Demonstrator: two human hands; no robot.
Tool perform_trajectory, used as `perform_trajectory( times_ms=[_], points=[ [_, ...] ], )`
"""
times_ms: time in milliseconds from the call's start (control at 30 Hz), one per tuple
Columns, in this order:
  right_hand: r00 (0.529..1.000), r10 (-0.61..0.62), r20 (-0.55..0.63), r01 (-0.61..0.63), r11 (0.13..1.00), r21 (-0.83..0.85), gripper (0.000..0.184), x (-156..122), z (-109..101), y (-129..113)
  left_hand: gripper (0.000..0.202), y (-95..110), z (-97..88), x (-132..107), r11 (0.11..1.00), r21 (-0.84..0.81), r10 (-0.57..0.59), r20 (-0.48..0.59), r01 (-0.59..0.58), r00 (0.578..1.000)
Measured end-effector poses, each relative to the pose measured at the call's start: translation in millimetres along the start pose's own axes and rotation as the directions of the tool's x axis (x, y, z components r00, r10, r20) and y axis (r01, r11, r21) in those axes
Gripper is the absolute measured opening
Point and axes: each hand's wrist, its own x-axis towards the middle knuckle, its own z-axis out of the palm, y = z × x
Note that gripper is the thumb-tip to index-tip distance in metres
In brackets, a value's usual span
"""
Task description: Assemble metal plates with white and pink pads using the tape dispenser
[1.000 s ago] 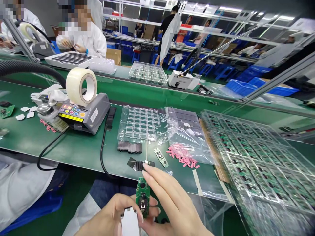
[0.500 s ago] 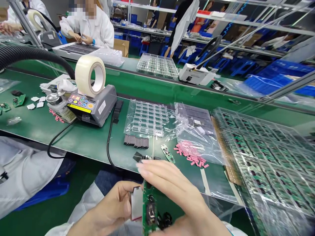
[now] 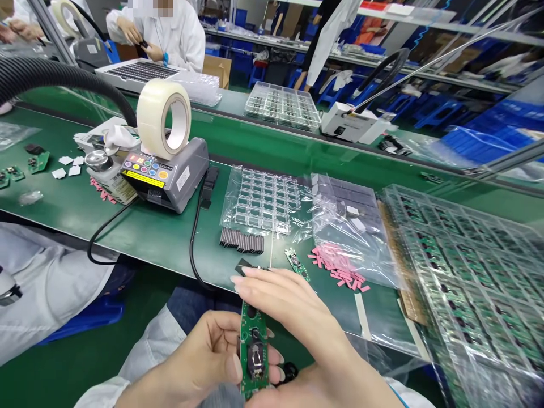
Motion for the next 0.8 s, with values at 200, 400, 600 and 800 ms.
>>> perform_trajectory(
  times_ms=[200,400,600,800],
  points=[
    [1.0,0.006,-0.023,-0.006,1.0,0.0,0.077,-0.6,1.2,-2.3,0.047,-1.4,-3.0,-4.9,0.994,0.105,-0.005,-0.016,0.007,1.0],
    [0.998,0.03,-0.049,-0.029,0.999,0.022,0.078,-7.2,9.2,-1.5,0.044,0.9,-2.7,-5.5,0.993,0.121,0.01,-0.013,-0.009,1.0],
    [0.998,0.004,-0.068,-0.007,0.999,-0.047,0.079,-11.5,7.4,1.0,0.042,7.5,-1.1,-3.3,0.989,0.147,-0.013,-0.016,0.015,1.0],
    [0.997,-0.013,-0.075,0.01,0.999,-0.037,0.076,-12.8,9.0,0.6,0.049,11.6,0.8,-6.7,0.972,0.234,-0.019,0.01,0.016,1.0]
  ],
)
